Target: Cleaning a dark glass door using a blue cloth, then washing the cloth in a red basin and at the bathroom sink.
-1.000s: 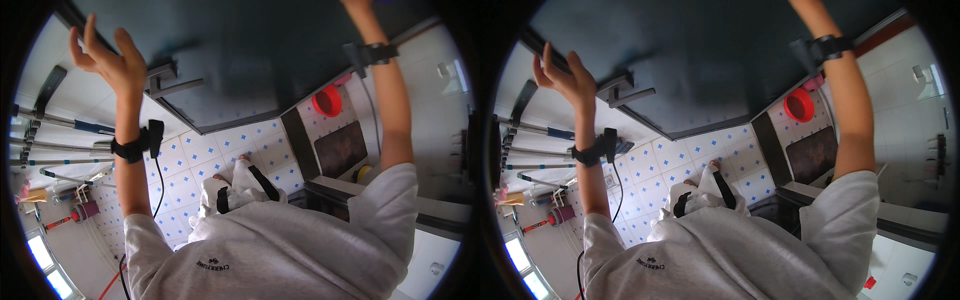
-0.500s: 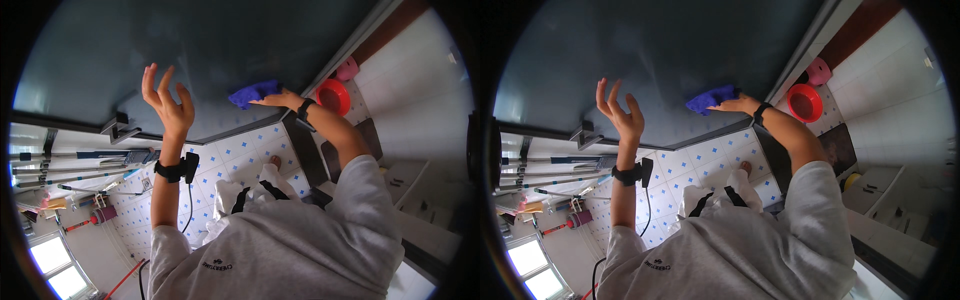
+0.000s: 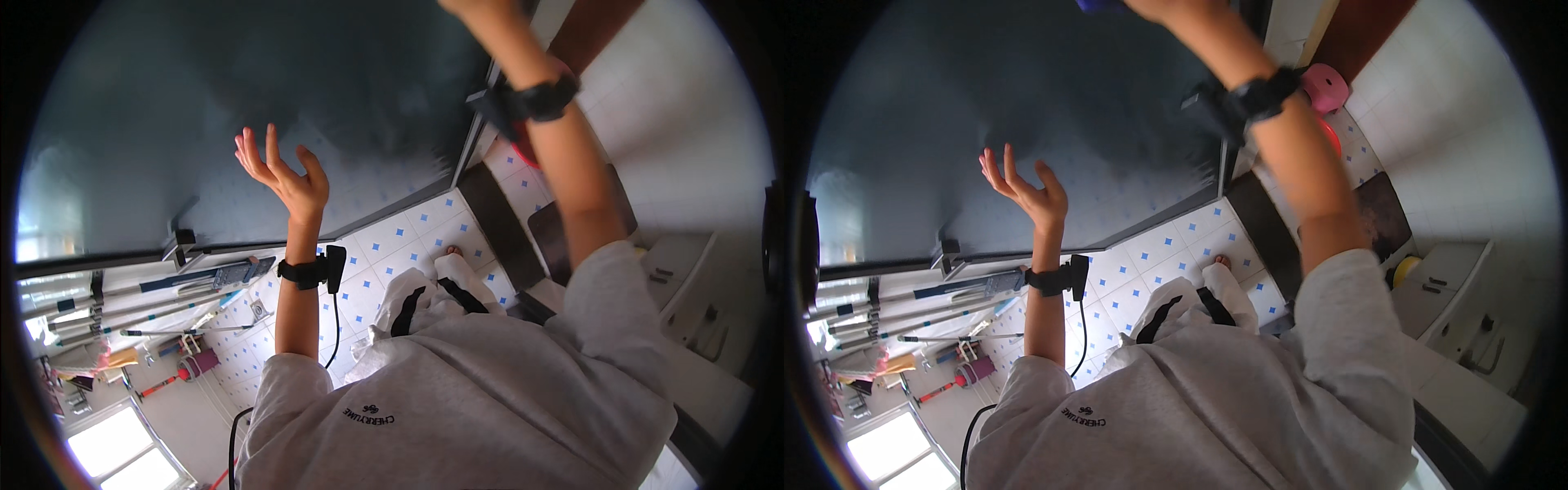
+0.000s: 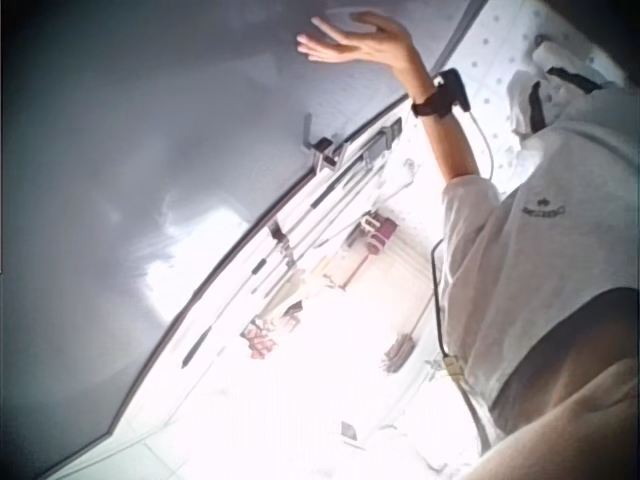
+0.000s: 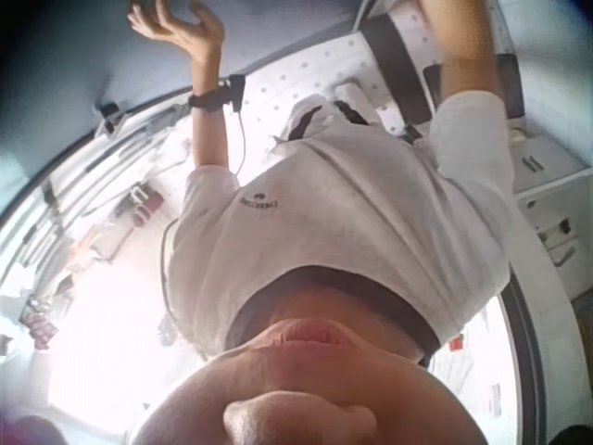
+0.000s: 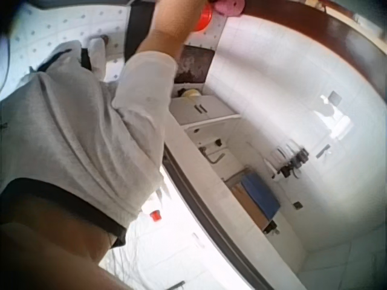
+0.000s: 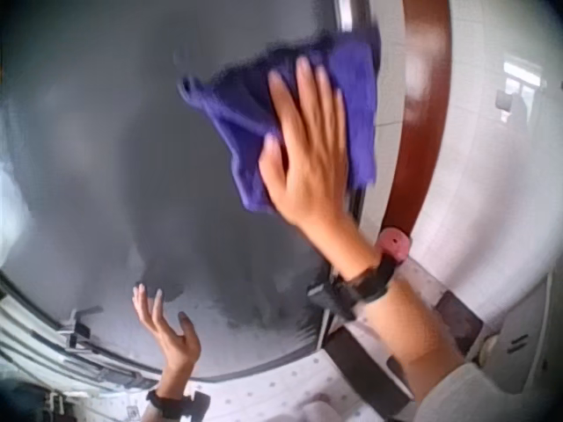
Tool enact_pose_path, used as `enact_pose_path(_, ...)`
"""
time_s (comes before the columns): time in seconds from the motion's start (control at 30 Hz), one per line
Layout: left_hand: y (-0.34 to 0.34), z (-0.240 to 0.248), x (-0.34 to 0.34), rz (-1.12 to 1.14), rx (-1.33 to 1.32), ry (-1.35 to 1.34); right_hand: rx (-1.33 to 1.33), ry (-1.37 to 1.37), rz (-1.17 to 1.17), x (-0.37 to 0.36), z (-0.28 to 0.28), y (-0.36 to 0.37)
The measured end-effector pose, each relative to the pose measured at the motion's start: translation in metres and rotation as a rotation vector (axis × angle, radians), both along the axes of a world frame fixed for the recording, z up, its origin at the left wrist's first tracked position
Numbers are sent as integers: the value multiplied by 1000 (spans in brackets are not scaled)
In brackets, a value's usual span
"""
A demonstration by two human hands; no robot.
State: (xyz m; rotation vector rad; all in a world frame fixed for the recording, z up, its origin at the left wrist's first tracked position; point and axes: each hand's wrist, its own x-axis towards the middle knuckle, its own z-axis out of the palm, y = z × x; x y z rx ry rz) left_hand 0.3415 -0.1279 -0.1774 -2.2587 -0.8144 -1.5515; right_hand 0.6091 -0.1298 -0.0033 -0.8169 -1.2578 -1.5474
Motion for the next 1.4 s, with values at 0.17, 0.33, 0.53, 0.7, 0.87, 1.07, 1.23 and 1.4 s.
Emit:
enact_pose_path(0.17,4,-7,-3,67,17,64,-374,473,22,-23,-172,-20)
enact_pose_path(0.33,-1,-9,-1,35,0,40,-441,1087,146,-69,-341,-24)
enact_pose_path(0.53,-4,-7,-6,-18,2,50,-188,2135,523,-89,-445,-9)
enact_pose_path(0.7,-13,7,-23,-17,38,43,-227,1937,507,-85,-329,1)
enact_pose_path(0.87,-16,37,-24,-94,96,-36,-230,909,101,-67,-147,7)
enact_pose_path(1.07,-29,54,-17,-201,93,-164,-210,513,-165,-36,38,-44)
enact_pose_path(1.23,-37,49,-6,-351,29,-120,-282,481,-138,-6,-17,-39)
enact_pose_path(1.4,-41,40,16,-442,-35,-24,-193,920,37,-9,-100,-37)
